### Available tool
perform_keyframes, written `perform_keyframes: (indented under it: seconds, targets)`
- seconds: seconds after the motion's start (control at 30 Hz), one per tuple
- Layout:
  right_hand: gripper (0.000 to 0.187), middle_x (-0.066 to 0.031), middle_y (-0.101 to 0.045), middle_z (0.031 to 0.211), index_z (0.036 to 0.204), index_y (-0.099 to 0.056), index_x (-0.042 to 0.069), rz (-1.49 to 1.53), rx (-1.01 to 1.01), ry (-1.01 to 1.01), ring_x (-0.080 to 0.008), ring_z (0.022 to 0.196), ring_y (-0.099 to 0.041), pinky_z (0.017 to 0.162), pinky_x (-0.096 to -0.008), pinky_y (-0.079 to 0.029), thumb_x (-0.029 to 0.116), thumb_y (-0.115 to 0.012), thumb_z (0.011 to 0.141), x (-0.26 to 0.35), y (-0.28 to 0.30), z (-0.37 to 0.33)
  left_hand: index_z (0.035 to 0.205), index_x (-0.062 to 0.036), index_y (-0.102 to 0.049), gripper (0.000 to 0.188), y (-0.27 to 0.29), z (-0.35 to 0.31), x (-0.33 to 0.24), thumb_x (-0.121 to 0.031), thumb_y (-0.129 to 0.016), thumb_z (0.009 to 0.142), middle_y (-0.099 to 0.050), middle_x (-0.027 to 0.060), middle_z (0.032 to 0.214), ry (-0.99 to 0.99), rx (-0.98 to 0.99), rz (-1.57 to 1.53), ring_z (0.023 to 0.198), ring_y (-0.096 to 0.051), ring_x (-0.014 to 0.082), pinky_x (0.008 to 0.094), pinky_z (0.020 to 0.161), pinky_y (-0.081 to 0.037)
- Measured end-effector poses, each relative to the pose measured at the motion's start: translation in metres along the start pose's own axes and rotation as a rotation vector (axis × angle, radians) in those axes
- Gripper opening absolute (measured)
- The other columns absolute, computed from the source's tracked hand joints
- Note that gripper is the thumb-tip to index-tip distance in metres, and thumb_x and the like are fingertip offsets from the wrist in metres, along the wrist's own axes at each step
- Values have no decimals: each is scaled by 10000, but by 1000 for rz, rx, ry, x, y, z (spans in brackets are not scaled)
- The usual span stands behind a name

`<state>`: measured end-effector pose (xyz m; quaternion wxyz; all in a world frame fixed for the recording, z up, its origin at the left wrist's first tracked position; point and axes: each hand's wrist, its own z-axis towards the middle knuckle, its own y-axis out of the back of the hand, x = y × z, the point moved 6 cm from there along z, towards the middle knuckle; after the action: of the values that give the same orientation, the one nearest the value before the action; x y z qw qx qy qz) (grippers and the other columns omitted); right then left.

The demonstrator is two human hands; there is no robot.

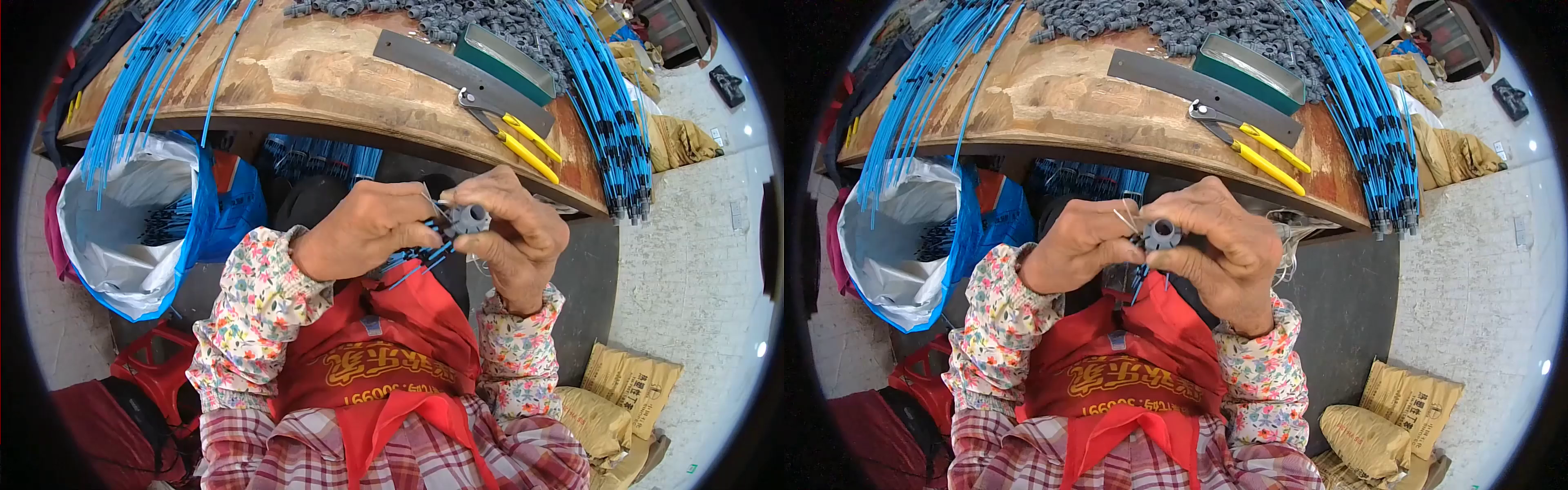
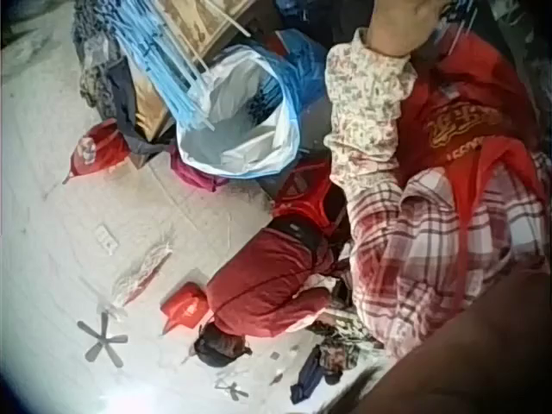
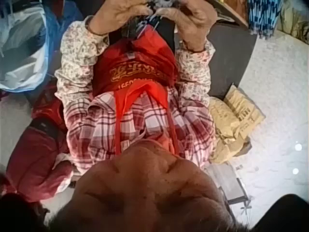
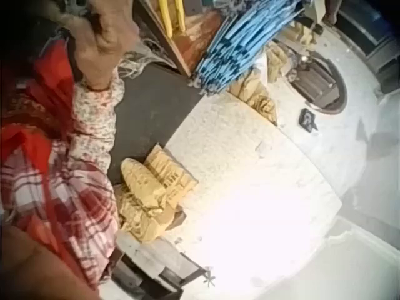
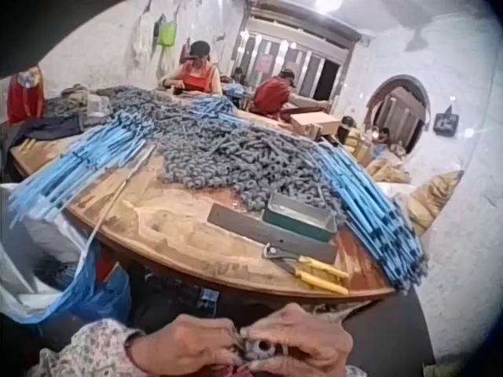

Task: Assembling and trimming blue cables into plastic connectors and bundling them using a clear wire tie.

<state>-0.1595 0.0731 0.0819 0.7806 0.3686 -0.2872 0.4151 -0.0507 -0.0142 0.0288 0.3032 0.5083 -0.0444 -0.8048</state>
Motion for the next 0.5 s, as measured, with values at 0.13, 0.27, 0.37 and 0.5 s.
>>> perform_keyframes:
  seconds: [0.13, 0.27, 0.37, 0.5]
  targets:
    - [353, -133, -665, 889, 962, -660, -34, -48, 57, 129, -266, 791, -608, 686, -337, -478, 129, -770, 670, 14, -2, -1, 770, 15, -640, 202, -4, -3, 4, -174, -706, 798, -564, 52, 717, 29, -13, -478, 642, -467, 183, 302, 572, -373]
    - [362, -143, -665, 888, 955, -661, -38, -86, 77, 173, -264, 786, -605, 684, -339, -473, 146, -772, 664, 21, -5, -3, 802, 45, -629, 173, -9, -5, 8, -116, -695, 802, -518, 14, 701, 93, 18, -703, 643, -483, 110, 257, 555, -370]
    - [381, -137, -669, 882, 950, -662, -44, -133, 50, 149, -267, 789, -607, 681, -345, -471, 153, -781, 646, 22, -4, -5, 752, 19, -628, 218, -11, -6, 12, -160, -752, 756, -546, 33, 697, 239, 5, -753, 652, -462, 112, 282, 559, -374]
    - [403, -136, -673, 866, 941, -663, -50, 3, 23, 96, -260, 783, -605, 683, -344, -465, 169, -792, 628, 12, 4, -9, 834, 48, -635, 154, -18, -10, 20, -60, -725, 772, -559, 18, 734, 317, -26, -795, 647, -490, 55, 222, 549, -376]
